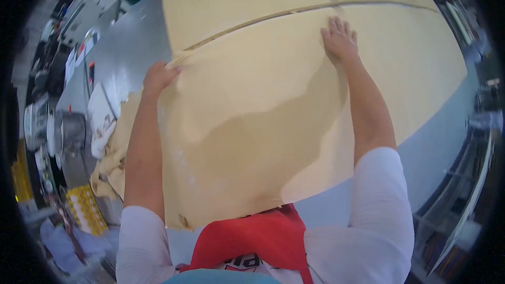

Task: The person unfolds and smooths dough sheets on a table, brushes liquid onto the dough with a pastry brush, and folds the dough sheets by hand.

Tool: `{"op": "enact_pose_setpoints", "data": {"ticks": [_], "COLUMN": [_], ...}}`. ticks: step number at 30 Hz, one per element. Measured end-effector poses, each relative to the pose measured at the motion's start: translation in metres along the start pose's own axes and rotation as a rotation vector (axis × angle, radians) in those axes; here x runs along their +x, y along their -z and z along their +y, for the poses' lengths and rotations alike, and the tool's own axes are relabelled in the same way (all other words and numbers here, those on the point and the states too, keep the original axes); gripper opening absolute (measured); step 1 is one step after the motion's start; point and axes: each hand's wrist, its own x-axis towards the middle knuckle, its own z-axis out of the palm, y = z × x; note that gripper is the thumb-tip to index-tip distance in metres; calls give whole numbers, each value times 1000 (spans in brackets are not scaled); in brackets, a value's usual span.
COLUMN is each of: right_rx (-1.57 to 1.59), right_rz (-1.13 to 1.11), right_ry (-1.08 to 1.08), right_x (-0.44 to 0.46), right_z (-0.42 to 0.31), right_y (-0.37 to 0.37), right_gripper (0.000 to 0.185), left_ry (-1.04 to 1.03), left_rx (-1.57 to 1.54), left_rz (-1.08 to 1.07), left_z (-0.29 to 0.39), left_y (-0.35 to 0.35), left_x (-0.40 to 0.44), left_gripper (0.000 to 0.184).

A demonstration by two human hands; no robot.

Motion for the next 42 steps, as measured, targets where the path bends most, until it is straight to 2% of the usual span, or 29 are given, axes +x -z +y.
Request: {"op": "enact_pose_setpoints", "data": {"ticks": [2,4,5,6,7,8,11,13,17,19,20,22,23,25,26,28,30,31,32,33,34,36,38,39,40,41,42], "right_rx": [-88,-69,-24,28,49,71,117,130,118,114,111,106,103,51,5,43,81,215,350,353,432,517,296,304,81,-147,-146], "right_rz": [4,-2,12,24,25,21,50,63,70,60,47,79,109,74,41,20,-2,96,195,196,282,377,445,442,182,-81,-86], "right_ry": [78,408,530,643,681,720,694,692,655,643,618,619,615,579,549,598,635,717,796,797,818,840,1119,1126,1174,1201,1207], "right_x": [-12,-40,-58,-75,-90,-103,-113,-112,-116,-119,-120,-123,-123,-127,-127,-128,-126,-128,-127,-123,-117,-105,-90,-80,-69,-66,-67], "right_z": [-31,-90,-122,-154,-185,-210,-252,-255,-257,-261,-261,-262,-263,-270,-277,-292,-297,-295,-295,-295,-296,-304,-320,-333,-346,-353,-354], "right_y": [-11,-16,-17,-18,-13,-9,-20,-22,-21,-19,-20,-20,-16,-9,-4,-3,-8,-13,-15,-12,-9,5,21,27,34,38,40], "right_gripper": [66,65,65,64,64,65,64,64,64,64,64,63,63,63,62,61,60,59,59,59,61,65,60,60,52,44,44], "left_ry": [86,-208,-195,-238,-281,-271,-260,-328,-363,-288,-284,-236,-244,-360,-351,-337,-353,-375,-534,-693,-692,-909,-934,-958,-950,-781,-609], "left_rx": [79,-28,-27,-156,-282,-270,-189,-77,-168,71,69,-373,-373,-149,-154,221,234,244,266,288,290,307,260,199,201,139,77], "left_rz": [20,-138,-141,-224,-310,-326,-420,-327,-252,-438,-434,-484,-479,-314,-306,214,268,314,406,493,491,568,552,526,520,606,690], "left_z": [1,-6,-10,-14,-17,-23,-38,-30,-49,-61,-64,-64,-62,-64,-66,-66,-53,-50,-55,-59,-61,-59,-59,-59,-60,-57,-58], "left_y": [13,18,24,36,43,42,48,52,56,58,57,53,56,55,45,16,21,24,19,15,11,11,13,13,14,19,22], "left_x": [-2,7,6,3,2,4,-1,-5,-10,-2,-2,3,6,2,0,-4,-27,-42,-52,-65,-79,-100,-101,-103,-102,-96,-88], "left_gripper": [55,49,49,47,45,45,45,46,43,41,41,38,38,36,36,30,23,16,10,4,4,6,11,17,17,18,19]}}
